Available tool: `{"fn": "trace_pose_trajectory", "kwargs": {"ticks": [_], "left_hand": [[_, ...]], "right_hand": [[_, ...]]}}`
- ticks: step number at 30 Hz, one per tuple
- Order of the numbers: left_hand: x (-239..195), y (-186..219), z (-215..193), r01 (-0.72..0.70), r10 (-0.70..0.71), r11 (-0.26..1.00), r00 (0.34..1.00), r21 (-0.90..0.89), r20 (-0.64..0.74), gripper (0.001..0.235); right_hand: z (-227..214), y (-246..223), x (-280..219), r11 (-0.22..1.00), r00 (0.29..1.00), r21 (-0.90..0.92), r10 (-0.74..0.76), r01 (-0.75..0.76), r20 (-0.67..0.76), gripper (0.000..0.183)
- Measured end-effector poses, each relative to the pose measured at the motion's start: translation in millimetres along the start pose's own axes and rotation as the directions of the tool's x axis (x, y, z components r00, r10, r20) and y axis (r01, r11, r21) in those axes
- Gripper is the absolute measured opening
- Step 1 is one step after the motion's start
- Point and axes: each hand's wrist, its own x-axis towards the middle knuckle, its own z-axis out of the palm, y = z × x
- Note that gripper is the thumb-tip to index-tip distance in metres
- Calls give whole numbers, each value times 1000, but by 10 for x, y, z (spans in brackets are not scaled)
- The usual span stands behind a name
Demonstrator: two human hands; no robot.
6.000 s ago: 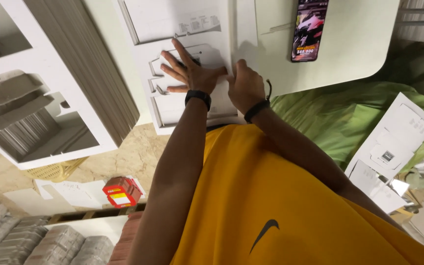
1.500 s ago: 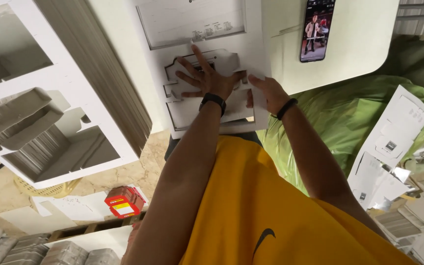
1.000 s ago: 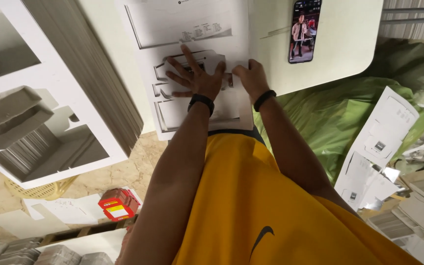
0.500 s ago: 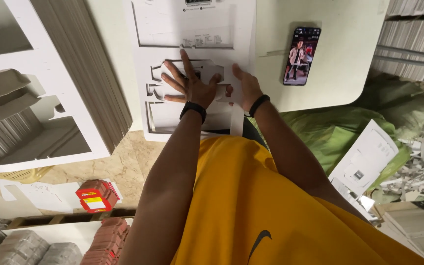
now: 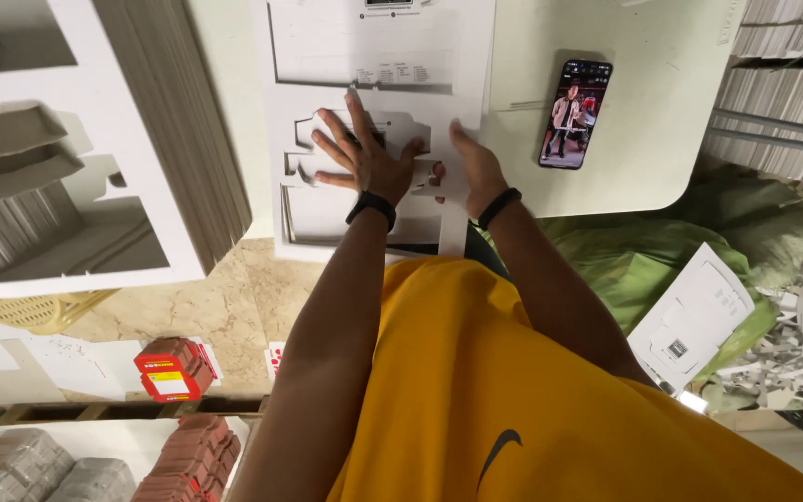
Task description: Punching out pre-cut cardboard shapes from a template and folding them to assemble box inserts.
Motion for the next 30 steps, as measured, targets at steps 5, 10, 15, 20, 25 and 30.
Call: {"fn": "trace_pose_trajectory", "kwargs": {"ticks": [5,10,15,20,25,30], "left_hand": [[93,-439,118,-274,224,943,941,-186,-253,131],[358,-847,-378,-368,274,929,762,-44,-587,89],[624,-742,-1305,-224,231,973,959,58,-165,73],[887,-952,-1404,-250,248,968,965,-10,-88,49],[908,-919,-1329,-357,370,927,922,-117,120,76],[1408,-1107,-1148,-439,440,897,897,48,-29,62]], "right_hand": [[116,-60,-278,995,1000,96,-14,15,-4,21],[203,-60,-667,989,984,75,-133,125,115,15],[266,-1,-814,990,978,-27,-135,141,160,16],[226,50,-826,992,973,-10,-121,126,195,14],[138,122,-758,987,961,-29,-148,159,234,22],[-33,169,-563,992,972,-35,-110,120,209,29]]}}
